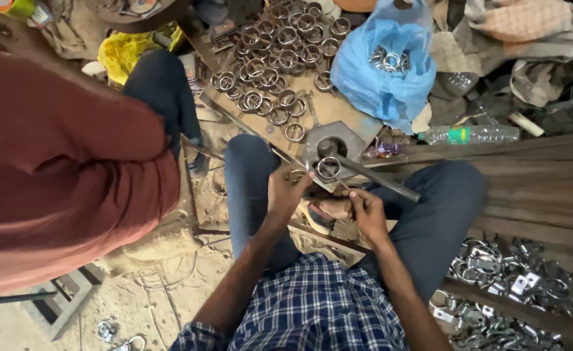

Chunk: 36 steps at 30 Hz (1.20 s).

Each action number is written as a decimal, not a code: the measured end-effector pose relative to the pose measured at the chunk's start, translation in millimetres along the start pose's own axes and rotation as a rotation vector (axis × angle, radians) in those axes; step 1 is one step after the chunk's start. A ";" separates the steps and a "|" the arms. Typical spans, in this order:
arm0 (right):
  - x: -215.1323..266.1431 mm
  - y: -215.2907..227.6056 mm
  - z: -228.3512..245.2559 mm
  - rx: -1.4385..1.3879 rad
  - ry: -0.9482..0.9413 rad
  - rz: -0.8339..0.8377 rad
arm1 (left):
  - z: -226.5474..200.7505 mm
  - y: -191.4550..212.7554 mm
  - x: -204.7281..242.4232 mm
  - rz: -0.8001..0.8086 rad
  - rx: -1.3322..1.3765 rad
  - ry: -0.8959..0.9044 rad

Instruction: The person sits on the floor and uses a hammer and a metal rod to shape metal wire into rings. They repeatedly strike the wire wrapped around the rod to form circular shapes and place the finished rings into a blue plastic bag.

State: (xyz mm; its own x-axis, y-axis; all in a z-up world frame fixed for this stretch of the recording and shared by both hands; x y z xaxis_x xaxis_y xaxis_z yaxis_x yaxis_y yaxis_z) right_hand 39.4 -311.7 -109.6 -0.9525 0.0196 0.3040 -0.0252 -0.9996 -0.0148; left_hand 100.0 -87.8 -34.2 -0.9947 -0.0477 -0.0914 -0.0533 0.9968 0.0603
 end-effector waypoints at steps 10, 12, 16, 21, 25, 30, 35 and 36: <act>-14.7 1.4 -25.3 -0.019 -0.002 0.020 | -5.0 -10.7 -27.5 0.053 -0.455 -0.213; -15.1 2.7 -27.8 -0.032 -0.010 0.005 | -6.1 -15.0 -31.1 0.064 -0.474 -0.214; -11.1 8.8 -28.2 0.049 -0.055 -0.067 | -13.3 -23.9 -30.8 0.077 -0.502 -0.308; -9.0 8.0 -18.7 0.085 -0.035 -0.066 | -24.2 -33.2 -21.0 0.136 -0.575 -0.425; -10.1 9.3 -17.5 0.112 -0.055 -0.065 | -33.6 -39.5 -13.8 0.175 -0.554 -0.422; -9.2 7.8 -10.1 0.162 0.019 -0.064 | -42.1 -44.3 -13.1 0.205 -0.543 -0.372; -9.5 9.9 -9.8 0.176 0.012 -0.087 | -47.4 -49.6 -15.9 0.212 -0.517 -0.429; -9.2 10.6 -8.4 0.176 0.026 -0.094 | -45.4 -49.8 -16.7 0.210 -0.532 -0.417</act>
State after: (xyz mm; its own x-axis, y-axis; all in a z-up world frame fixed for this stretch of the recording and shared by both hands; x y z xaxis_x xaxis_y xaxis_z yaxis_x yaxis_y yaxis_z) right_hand 45.4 -322.3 -120.5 -0.9561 0.1114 0.2711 -0.0634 -0.9817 0.1798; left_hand 115.2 -139.6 9.5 -0.8776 0.2772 -0.3911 -0.0054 0.8101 0.5862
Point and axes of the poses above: each hand's wrist, its own x-axis away from the middle knuckle, its own y-axis out of the back of the hand, z = x × y, the point moved 9 cm from there along -x, towards the middle knuckle, and after that the axes turned 7 degrees about -y, right-handed, at the moved point
